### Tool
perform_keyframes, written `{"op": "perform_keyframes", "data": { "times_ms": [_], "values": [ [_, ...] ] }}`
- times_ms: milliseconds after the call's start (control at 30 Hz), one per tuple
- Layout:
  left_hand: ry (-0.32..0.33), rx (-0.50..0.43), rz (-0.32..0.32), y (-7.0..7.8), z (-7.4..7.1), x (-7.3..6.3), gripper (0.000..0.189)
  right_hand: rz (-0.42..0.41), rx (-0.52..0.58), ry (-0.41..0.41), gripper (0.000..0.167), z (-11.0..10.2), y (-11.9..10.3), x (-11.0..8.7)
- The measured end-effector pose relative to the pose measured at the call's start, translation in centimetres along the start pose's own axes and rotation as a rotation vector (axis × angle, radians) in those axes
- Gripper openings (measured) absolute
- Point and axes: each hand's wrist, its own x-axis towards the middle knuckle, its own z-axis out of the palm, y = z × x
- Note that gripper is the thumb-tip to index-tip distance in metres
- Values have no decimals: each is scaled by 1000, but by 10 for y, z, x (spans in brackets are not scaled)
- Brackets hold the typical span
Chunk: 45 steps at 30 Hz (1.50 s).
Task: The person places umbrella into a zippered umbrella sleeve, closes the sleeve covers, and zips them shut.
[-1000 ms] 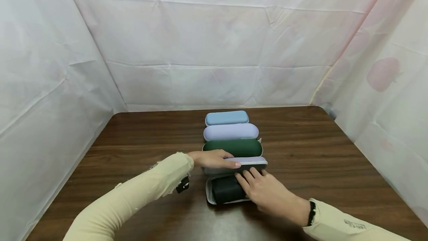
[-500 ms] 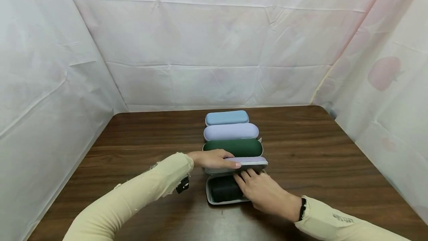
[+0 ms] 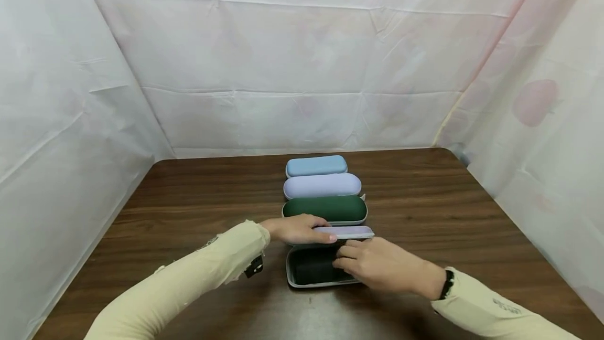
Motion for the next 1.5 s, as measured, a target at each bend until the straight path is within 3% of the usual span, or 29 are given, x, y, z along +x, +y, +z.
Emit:
{"op": "perform_keyframes", "data": {
  "times_ms": [100,200,333,467,567,733,900,1033,1300,1400,1500],
  "values": [
    [25,2,-13,0,4,-6,58,-9,107,93,19,-15,15,0],
    [67,26,-14,3,8,-11,63,113,219,113,14,-22,31,-3],
    [146,62,0,7,19,-15,70,236,432,8,16,-13,46,-6],
    [225,116,45,10,32,-18,72,248,623,-95,29,2,48,-8],
    [270,167,60,10,40,-23,73,246,673,-114,35,8,46,-10],
    [287,178,67,5,42,-35,78,261,598,-99,38,11,40,-11],
    [288,162,124,-3,47,-50,82,218,495,-38,38,16,29,-16],
    [307,145,125,-7,57,-61,86,183,425,-2,38,22,21,-24],
    [340,162,160,-12,65,-68,87,116,296,16,38,24,15,-19],
    [304,107,158,-18,61,-67,81,114,284,14,38,23,14,-17],
    [258,18,147,-27,53,-64,59,125,280,9,38,21,14,-19]
  ]
}}
